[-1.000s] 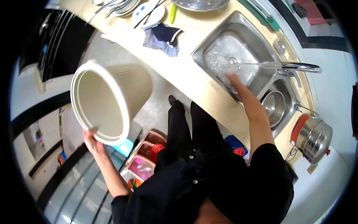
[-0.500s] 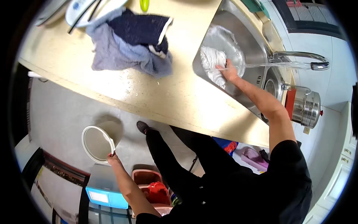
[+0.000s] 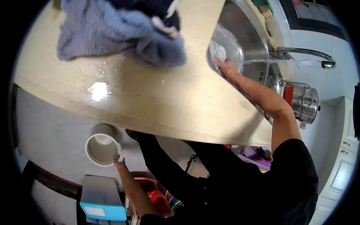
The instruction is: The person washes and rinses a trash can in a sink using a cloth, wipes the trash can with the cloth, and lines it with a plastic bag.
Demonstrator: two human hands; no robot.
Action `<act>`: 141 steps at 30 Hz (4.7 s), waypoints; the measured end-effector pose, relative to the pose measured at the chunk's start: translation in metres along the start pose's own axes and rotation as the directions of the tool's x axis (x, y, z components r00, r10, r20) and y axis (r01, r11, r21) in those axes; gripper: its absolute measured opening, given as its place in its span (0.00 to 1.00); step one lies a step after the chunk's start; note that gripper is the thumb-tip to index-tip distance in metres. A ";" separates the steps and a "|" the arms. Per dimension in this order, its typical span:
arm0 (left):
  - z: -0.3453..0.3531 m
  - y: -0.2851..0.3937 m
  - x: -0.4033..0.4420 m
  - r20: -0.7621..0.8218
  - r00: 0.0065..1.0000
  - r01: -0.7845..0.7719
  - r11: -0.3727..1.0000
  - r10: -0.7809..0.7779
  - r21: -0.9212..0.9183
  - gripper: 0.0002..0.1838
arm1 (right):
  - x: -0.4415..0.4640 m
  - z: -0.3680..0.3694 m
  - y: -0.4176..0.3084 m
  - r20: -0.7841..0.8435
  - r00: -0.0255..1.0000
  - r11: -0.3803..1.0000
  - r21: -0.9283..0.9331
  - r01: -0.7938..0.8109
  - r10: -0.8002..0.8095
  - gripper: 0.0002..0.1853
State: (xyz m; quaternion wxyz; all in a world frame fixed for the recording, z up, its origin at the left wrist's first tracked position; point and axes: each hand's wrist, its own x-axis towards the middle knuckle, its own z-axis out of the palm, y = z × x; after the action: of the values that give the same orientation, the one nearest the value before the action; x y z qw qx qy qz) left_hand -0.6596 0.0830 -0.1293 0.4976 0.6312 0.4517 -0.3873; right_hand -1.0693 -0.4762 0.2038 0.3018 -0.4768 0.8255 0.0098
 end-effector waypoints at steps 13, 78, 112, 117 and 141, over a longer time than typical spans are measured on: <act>0.131 0.118 -0.501 0.593 -0.185 -0.981 -0.182 0.784 -0.066 0.13 | -0.087 -0.105 -0.026 0.280 0.956 0.496 0.844 -0.205 -0.082 0.18; 0.534 -0.075 -0.514 0.994 -0.014 -0.405 -0.908 -0.109 -0.105 0.25 | -0.019 -0.038 0.090 0.474 0.834 -0.092 0.879 -0.469 0.282 0.14; 0.516 -0.074 -0.572 0.830 0.429 -0.455 -0.879 -0.357 -0.143 0.14 | -0.023 -0.058 0.085 0.467 0.852 0.215 0.830 -0.514 0.235 0.28; 0.515 -0.110 -0.550 0.944 0.245 -0.394 -0.867 0.220 0.305 0.25 | -0.017 -0.038 0.076 0.631 0.736 -0.025 0.763 -0.646 0.245 0.27; 0.536 -0.093 -0.520 0.981 0.092 -0.496 -0.846 0.172 0.195 0.26 | -0.041 -0.042 0.101 0.618 0.712 -0.116 0.777 -0.619 0.334 0.30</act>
State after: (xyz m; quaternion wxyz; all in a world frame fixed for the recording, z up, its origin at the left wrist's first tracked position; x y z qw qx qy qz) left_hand -0.9214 -0.5279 0.2229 -0.0038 0.7593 -0.6321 -0.1546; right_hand -1.1551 -0.4022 0.2319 0.5959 0.1853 0.6880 -0.3705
